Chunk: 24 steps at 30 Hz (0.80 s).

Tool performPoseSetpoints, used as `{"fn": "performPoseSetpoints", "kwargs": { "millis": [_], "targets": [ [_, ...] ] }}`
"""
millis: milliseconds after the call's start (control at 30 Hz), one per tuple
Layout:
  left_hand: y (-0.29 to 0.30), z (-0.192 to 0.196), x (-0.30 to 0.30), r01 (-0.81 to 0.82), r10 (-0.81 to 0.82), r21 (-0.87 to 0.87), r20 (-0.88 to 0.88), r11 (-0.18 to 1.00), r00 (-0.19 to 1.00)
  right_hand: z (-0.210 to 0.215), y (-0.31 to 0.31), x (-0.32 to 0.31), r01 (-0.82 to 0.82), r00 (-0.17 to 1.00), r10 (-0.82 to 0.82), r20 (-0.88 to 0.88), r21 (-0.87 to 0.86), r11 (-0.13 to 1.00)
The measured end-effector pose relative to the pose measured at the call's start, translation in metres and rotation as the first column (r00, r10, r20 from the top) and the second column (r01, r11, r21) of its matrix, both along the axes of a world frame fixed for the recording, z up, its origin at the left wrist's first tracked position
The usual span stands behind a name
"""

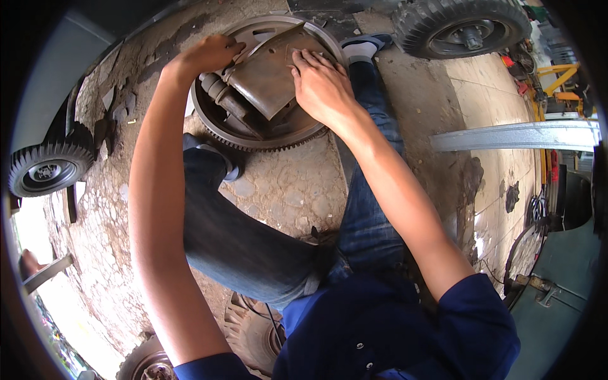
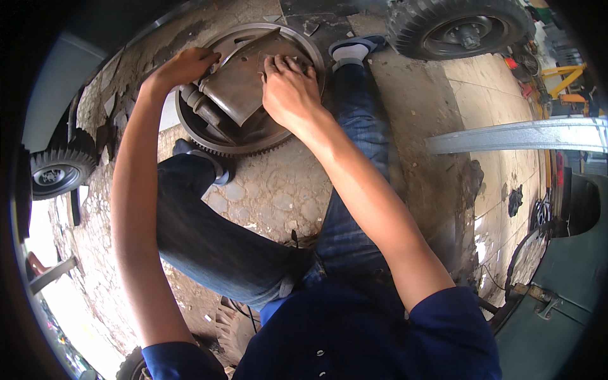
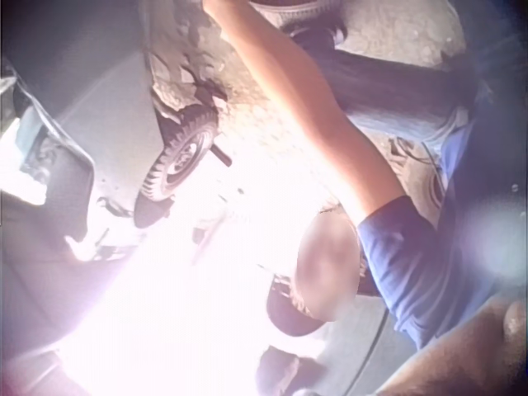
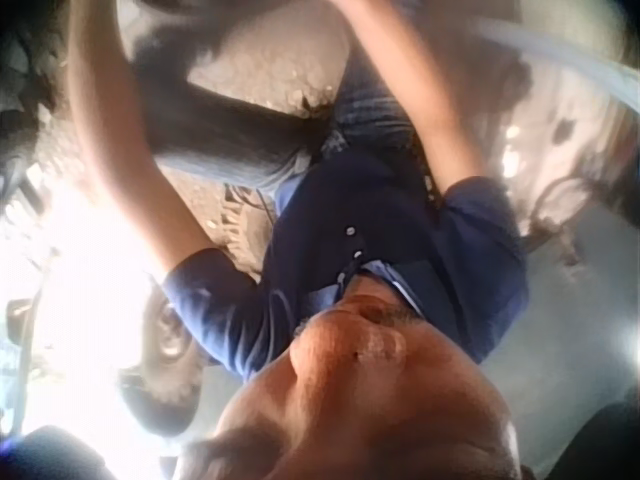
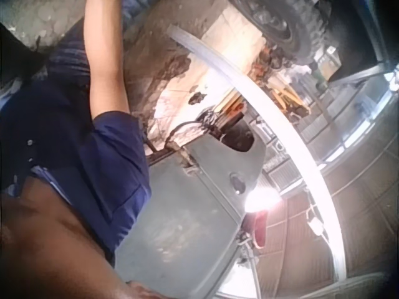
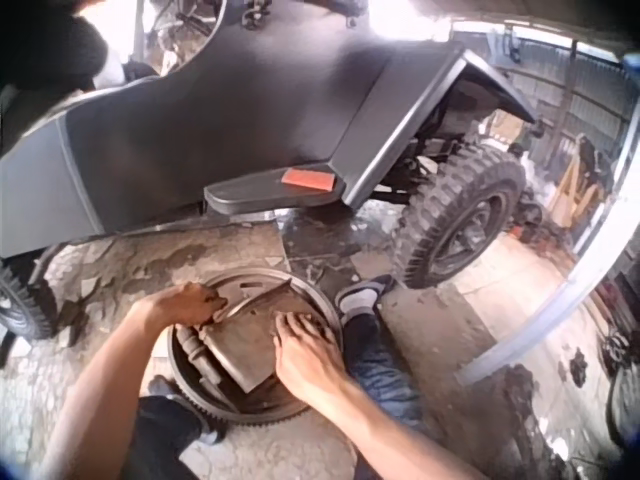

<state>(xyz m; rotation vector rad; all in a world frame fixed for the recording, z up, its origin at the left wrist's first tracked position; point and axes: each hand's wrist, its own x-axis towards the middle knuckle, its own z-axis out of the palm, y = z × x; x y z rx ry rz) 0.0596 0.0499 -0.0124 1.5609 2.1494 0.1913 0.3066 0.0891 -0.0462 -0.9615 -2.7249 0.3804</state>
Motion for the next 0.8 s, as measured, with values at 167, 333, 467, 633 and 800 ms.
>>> {"fn": "performPoseSetpoints", "kwargs": {
  "millis": [167,333,467,633,800],
  "targets": [
    [-0.005,-0.011,-0.002,-0.037,0.040,0.112,-0.026,0.993,0.999,-0.003,-0.006,0.005,0.023,0.999,-0.026,0.022,0.100,0.995],
    [-0.004,-0.002,0.003,-0.009,0.010,0.043,-0.009,0.999,1.000,-0.004,-0.002,0.017,0.006,1.000,-0.005,-0.030,0.014,1.000],
    [-0.003,-0.001,0.003,-0.047,0.048,0.026,-0.013,0.999,0.999,-0.002,0.018,0.002,0.039,0.999,-0.039,-0.005,-0.012,0.999],
    [-0.006,-0.001,0.003,-0.016,0.017,0.028,-0.027,0.999,0.999,-0.007,0.003,0.015,0.006,1.000,-0.006,0.009,0.042,0.999],
    [-0.002,-0.004,0.000,0.007,-0.007,0.033,0.010,0.999,1.000,-0.007,0.017,0.011,0.007,1.000,-0.007,-0.018,-0.002,1.000]
  ]
}}
